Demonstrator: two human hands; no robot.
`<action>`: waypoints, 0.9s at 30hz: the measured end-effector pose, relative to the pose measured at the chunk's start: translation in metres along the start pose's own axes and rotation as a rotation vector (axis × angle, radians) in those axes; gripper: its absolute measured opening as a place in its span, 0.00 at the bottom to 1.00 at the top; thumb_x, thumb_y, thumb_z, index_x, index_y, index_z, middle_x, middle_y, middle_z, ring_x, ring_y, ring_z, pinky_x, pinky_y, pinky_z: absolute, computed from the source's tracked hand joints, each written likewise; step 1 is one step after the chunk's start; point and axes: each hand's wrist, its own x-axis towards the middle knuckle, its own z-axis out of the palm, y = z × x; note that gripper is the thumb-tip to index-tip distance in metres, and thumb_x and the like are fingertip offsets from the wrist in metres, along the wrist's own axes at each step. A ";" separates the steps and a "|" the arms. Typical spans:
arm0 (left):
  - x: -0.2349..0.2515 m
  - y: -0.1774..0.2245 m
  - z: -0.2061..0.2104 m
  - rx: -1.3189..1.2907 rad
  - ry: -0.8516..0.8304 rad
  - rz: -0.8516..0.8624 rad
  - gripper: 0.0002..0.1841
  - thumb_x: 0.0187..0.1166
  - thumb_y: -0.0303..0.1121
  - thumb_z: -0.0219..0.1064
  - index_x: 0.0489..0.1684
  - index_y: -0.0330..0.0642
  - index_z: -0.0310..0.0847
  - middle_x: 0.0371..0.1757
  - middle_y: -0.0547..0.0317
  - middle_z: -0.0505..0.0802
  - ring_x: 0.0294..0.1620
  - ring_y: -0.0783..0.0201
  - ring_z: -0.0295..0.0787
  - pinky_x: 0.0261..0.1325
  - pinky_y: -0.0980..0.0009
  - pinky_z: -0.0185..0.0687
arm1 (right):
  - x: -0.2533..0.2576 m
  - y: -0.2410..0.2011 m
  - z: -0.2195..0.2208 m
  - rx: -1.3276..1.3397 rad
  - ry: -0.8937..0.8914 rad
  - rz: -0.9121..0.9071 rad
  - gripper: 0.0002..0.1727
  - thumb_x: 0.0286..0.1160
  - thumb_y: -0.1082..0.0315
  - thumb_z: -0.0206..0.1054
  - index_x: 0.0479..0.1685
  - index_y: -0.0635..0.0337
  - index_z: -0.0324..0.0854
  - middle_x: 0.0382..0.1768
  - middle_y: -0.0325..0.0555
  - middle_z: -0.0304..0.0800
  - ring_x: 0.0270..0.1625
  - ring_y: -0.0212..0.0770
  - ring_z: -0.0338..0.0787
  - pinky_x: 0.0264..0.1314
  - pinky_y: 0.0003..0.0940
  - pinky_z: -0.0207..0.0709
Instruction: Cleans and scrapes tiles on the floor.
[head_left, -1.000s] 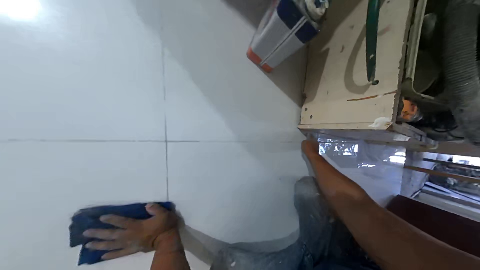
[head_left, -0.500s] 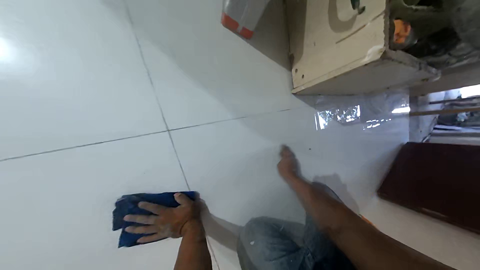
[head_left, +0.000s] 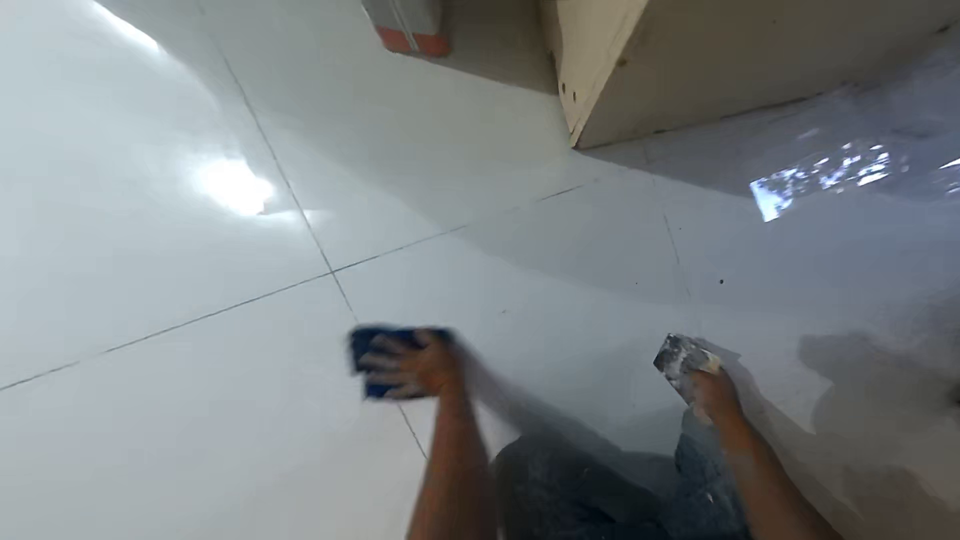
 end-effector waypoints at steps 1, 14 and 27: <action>-0.039 0.034 0.016 0.003 -0.033 0.178 0.42 0.88 0.56 0.48 0.96 0.40 0.41 0.95 0.30 0.44 0.94 0.27 0.32 0.85 0.22 0.29 | 0.006 0.010 -0.003 0.144 0.037 0.082 0.25 0.75 0.81 0.59 0.74 0.68 0.68 0.56 0.56 0.82 0.50 0.42 0.86 0.50 0.43 0.84; 0.044 0.110 0.002 0.239 -0.210 0.277 0.44 0.90 0.60 0.45 0.97 0.41 0.31 0.93 0.24 0.35 0.92 0.20 0.30 0.83 0.21 0.38 | 0.056 0.004 -0.026 0.653 -0.361 0.334 0.14 0.67 0.86 0.56 0.48 0.62 0.73 0.30 0.43 0.83 0.29 0.35 0.85 0.30 0.35 0.82; -0.043 0.202 0.062 0.424 -0.188 1.127 0.43 0.79 0.63 0.58 0.90 0.44 0.63 0.93 0.38 0.60 0.93 0.31 0.46 0.88 0.27 0.40 | 0.083 0.025 -0.027 0.053 -1.103 0.050 0.24 0.79 0.76 0.60 0.76 0.62 0.76 0.64 0.53 0.87 0.61 0.41 0.87 0.67 0.42 0.80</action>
